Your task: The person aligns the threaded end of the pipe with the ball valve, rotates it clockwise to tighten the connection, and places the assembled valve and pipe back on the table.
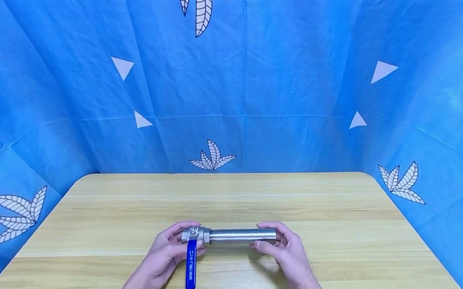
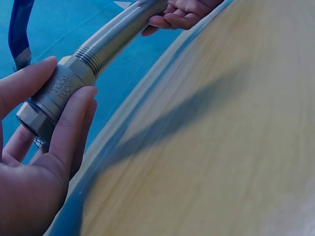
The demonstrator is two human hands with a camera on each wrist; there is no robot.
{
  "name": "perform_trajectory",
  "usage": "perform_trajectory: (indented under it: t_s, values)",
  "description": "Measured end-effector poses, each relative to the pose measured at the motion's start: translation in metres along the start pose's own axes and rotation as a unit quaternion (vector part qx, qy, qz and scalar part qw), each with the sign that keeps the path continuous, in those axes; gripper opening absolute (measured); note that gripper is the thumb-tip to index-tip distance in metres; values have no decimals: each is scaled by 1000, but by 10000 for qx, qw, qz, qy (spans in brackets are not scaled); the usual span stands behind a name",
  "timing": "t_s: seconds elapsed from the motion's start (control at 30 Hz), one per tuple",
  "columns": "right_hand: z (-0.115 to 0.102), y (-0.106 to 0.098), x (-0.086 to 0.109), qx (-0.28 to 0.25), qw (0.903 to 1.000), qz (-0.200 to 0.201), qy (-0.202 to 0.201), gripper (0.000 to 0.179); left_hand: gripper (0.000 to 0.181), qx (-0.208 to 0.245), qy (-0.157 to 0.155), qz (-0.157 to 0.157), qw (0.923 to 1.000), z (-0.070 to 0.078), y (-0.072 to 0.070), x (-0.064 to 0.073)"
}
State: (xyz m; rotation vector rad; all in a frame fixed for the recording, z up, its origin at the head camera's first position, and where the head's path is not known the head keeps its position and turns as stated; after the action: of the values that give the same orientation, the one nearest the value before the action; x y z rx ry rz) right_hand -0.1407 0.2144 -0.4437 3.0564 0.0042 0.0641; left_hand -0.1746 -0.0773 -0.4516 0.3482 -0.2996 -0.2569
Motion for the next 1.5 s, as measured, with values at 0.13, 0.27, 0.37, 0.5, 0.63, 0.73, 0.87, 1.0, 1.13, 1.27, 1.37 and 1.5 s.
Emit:
perform_trajectory:
  t_s: [0.13,0.27,0.37,0.5,0.63,0.73,0.87,1.0,1.13,1.27,1.37,1.5]
  values:
    - [1,-1,0,-81,9998,-193,-59,45,60,-25,18,-29,10000,0,-1,0]
    - [2,-1,-1,-167,9995,-263,-47,41,59,-104,46,-77,9999,1,-2,0]
    - [2,-2,-1,-105,9996,-268,-28,35,58,-178,73,-98,9998,1,-2,0]
    - [4,-2,-2,103,9996,-263,52,25,59,-268,111,-97,9995,0,-2,0]
    - [5,-3,-3,308,9990,-226,248,17,59,-226,127,-111,9996,0,-1,0]
    - [5,-2,-3,442,9984,-177,310,18,58,-112,127,-119,9998,0,-1,1]
    - [3,0,-3,478,9986,-204,117,24,58,43,109,-43,9999,-1,-1,0]
    - [1,2,-1,409,9987,-273,-153,42,58,125,109,31,9999,-1,-2,0]
    - [0,3,-1,442,9972,-334,-511,56,59,120,125,19,9998,-1,-3,0]
    - [-1,2,-1,348,9967,-339,-652,52,60,136,111,5,9998,-1,-3,1]
    - [-1,1,-2,312,9976,-257,-557,50,60,134,101,6,9999,0,-3,1]
    - [0,-1,-1,401,9980,-162,-464,46,60,83,66,32,9999,0,-3,0]
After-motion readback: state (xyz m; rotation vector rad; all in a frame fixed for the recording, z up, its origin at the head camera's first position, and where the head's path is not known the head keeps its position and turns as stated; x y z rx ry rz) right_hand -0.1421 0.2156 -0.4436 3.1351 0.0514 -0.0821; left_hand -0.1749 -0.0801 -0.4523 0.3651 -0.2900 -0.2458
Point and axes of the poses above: each hand's wrist, its own x-axis away from the middle knuckle, its own y-axis out of the palm, z = x × y, the point moved 4 cm from there along -x, towards the middle knuckle
